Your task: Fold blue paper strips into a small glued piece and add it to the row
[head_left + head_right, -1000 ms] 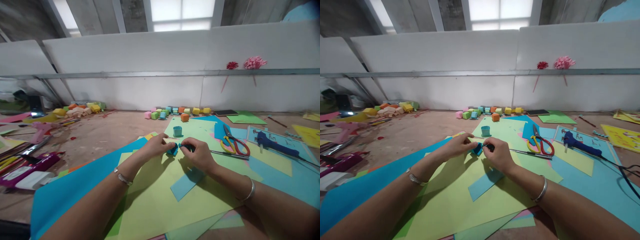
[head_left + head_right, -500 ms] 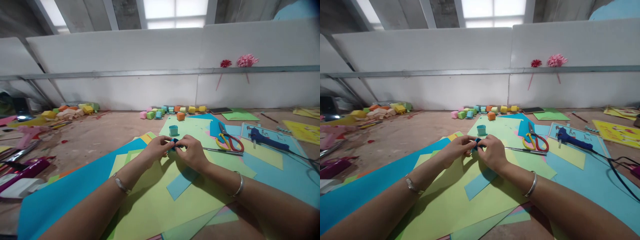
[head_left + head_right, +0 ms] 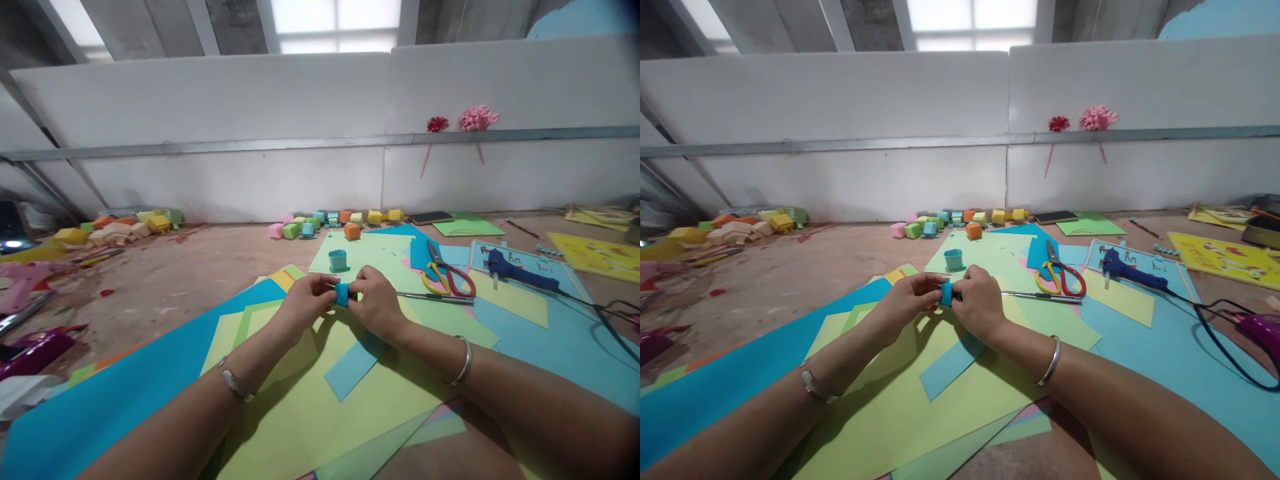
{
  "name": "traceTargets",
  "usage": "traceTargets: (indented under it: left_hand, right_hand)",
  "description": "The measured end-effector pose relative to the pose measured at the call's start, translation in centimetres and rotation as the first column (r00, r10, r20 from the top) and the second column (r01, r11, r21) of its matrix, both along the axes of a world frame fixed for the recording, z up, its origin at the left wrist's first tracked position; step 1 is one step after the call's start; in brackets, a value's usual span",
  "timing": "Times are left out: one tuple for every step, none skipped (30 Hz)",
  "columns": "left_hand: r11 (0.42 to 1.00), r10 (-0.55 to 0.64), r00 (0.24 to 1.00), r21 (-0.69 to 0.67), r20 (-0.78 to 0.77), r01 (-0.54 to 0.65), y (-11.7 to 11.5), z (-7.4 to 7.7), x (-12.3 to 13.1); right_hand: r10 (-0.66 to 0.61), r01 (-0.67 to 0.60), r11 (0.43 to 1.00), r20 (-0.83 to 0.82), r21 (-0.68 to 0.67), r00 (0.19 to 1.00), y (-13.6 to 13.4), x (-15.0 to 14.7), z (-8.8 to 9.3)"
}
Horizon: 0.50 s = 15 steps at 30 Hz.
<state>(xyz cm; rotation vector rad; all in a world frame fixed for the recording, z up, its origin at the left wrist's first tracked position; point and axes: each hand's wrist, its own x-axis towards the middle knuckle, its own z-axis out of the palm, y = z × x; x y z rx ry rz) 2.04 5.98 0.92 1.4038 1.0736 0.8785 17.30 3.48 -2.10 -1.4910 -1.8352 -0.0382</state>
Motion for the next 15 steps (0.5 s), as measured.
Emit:
traceTargets:
  left_hand:
    - [1.0,0.019,1.0,0.008,0.001,-0.019,-0.1,0.0,0.1]
    - [0.999,0.038,0.999,0.01,0.003,-0.038,-0.2,0.0,0.2]
    - [0.998,0.056,0.998,0.008,0.004,-0.056,-0.2,0.0,0.2]
    - [0.998,0.07,0.998,0.007,0.001,-0.07,-0.3,0.0,0.3]
    - [0.997,0.079,0.997,0.006,-0.009,-0.079,-0.4,0.0,0.4]
    - [0.996,0.085,0.996,0.011,-0.028,-0.085,-0.5,0.0,0.5]
    - [0.996,0.088,0.995,0.023,-0.053,-0.087,-0.6,-0.1,0.5]
    - [0.995,0.091,0.993,0.042,-0.075,-0.088,-0.7,-0.2,0.6]
    - [0.994,0.092,0.992,0.062,-0.091,-0.087,-0.8,-0.3,0.6]
    - [0.993,0.091,0.991,0.077,-0.098,-0.084,-0.9,-0.3,0.7]
    - [0.993,0.091,0.991,0.081,-0.097,-0.083,-1.0,-0.3,0.7]
    - [0.994,0.092,0.992,0.072,-0.086,-0.086,-1.2,-0.3,0.8]
    - [0.995,0.095,0.993,0.05,-0.071,-0.092,-1.4,-0.2,0.9]
    - [0.995,0.102,0.993,0.021,-0.053,-0.101,-1.5,-0.1,0.9]
    - [0.994,0.111,0.993,-0.007,-0.032,-0.111,-1.7,0.1,1.0]
  right_hand:
    - [0.001,-0.001,1.0,0.007,0.02,1.0,0.0,0.0,-0.1]
    - [0.001,-0.002,0.999,0.011,0.04,1.0,0.0,0.0,-0.2]
    - [0.0,-0.001,0.998,0.011,0.057,1.0,0.0,0.0,-0.3]
    - [-0.001,0.0,0.997,0.008,0.072,1.0,0.0,0.1,-0.4]
    - [-0.002,0.002,0.997,0.004,0.082,1.0,0.0,0.1,-0.4]
    - [-0.004,0.004,0.996,0.0,0.088,1.0,0.0,0.1,-0.5]
    - [-0.004,0.004,0.996,-0.002,0.089,1.0,0.0,0.2,-0.5]
    - [-0.003,0.003,0.996,-0.002,0.087,1.0,0.1,0.3,-0.5]
    - [-0.001,0.001,0.996,0.001,0.085,1.0,0.1,0.3,-0.5]
    - [0.001,-0.002,0.996,0.005,0.084,1.0,0.2,0.4,-0.5]
    - [0.006,-0.007,0.996,0.009,0.085,1.0,0.3,0.5,-0.6]
    - [0.011,-0.012,0.996,0.014,0.089,1.0,0.3,0.6,-0.6]
    - [0.014,-0.015,0.995,0.02,0.096,1.0,0.4,0.7,-0.6]
    - [0.015,-0.018,0.994,0.027,0.105,1.0,0.4,0.8,-0.6]
    - [0.017,-0.021,0.993,0.037,0.114,0.999,0.4,0.8,-0.6]
